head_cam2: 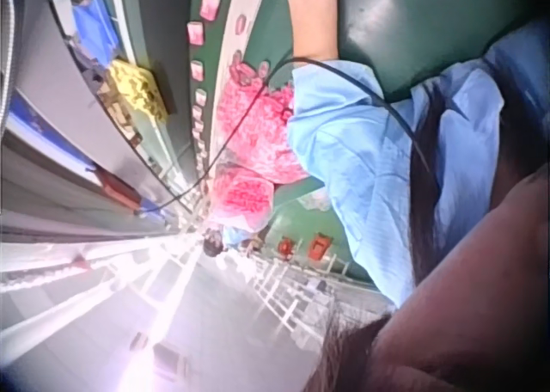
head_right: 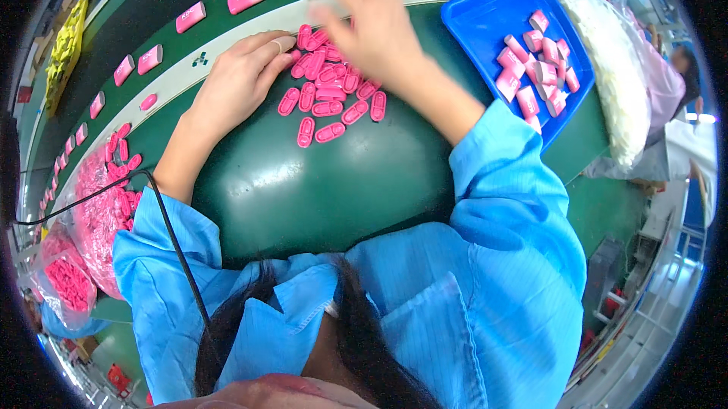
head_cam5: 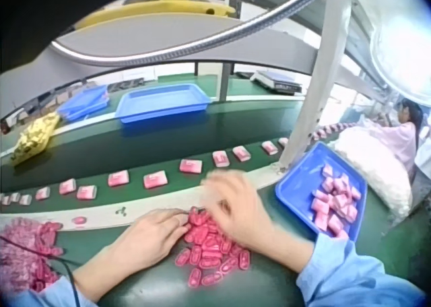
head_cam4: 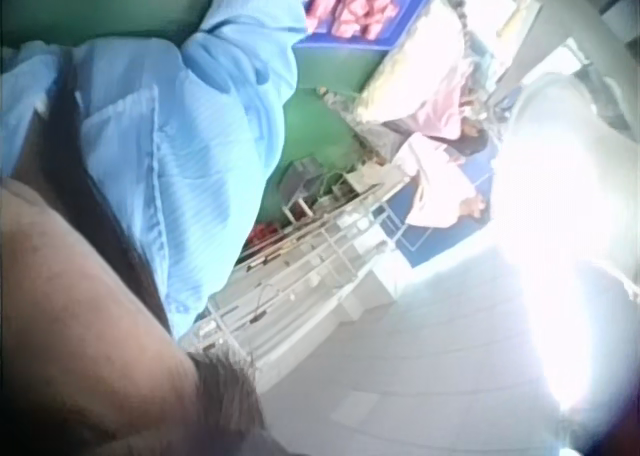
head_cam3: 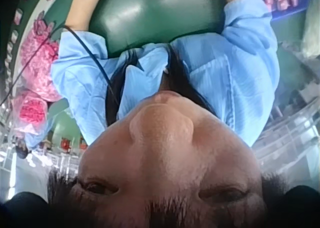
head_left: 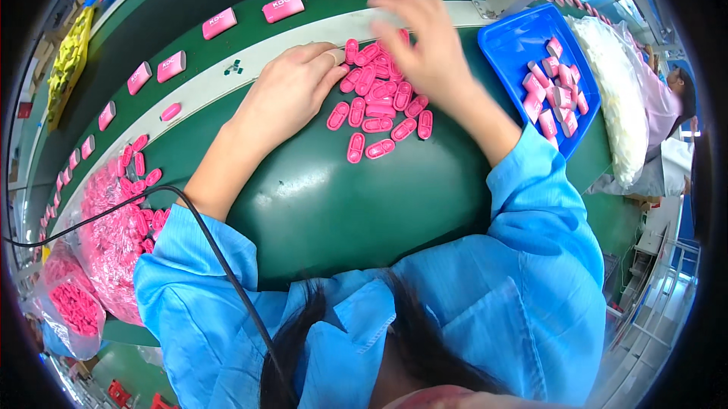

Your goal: The person sits at a green workbench and repeatedly picks up pink plastic capsule halves from a pile. They insert a small white component into the halves and snap them together to form a complete capsule. The finished capsules are placed onto a white conveyor belt that moves them away from the workstation.

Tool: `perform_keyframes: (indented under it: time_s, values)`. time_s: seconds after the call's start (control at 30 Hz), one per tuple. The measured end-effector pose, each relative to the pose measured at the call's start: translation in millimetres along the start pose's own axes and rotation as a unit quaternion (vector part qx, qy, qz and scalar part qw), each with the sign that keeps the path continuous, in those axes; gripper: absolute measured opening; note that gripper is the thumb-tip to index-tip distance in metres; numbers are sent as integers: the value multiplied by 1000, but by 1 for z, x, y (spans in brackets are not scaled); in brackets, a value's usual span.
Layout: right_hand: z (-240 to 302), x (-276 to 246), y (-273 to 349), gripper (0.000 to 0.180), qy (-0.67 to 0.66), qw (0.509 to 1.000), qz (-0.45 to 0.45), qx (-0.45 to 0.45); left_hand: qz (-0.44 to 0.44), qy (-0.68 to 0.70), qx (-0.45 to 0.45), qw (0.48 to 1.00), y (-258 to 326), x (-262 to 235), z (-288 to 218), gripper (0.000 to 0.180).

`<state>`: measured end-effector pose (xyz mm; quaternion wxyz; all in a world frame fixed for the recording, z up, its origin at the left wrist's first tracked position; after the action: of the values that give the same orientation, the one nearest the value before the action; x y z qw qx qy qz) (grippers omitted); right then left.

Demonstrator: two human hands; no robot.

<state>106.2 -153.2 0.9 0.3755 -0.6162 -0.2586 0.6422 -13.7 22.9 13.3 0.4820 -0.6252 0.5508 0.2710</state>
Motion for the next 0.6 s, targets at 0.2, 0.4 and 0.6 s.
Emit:
perform_keyframes:
  time_s: [0.2,0.4,0.6]
  values:
    - [-100,51,-34,17,197,972,96,89,-9,-3,-40,999,-5,4,6,16]
    - [-85,40,-26,25,44,975,145,165,-71,-25,-93,993,-9,6,-3,20]
    - [-32,20,-26,30,-198,941,135,241,3,-146,-72,987,-13,-2,-13,16]
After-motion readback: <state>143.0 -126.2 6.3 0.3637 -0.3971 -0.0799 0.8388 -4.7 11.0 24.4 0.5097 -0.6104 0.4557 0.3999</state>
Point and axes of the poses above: each hand's wrist, its own y-axis away from the middle knuckle, its own x-axis out of the palm, z = x × y, the point moved 2 cm from there along -y, towards the middle knuckle, and after that the axes turned 11 degrees about -x, right-handed, at the moved point
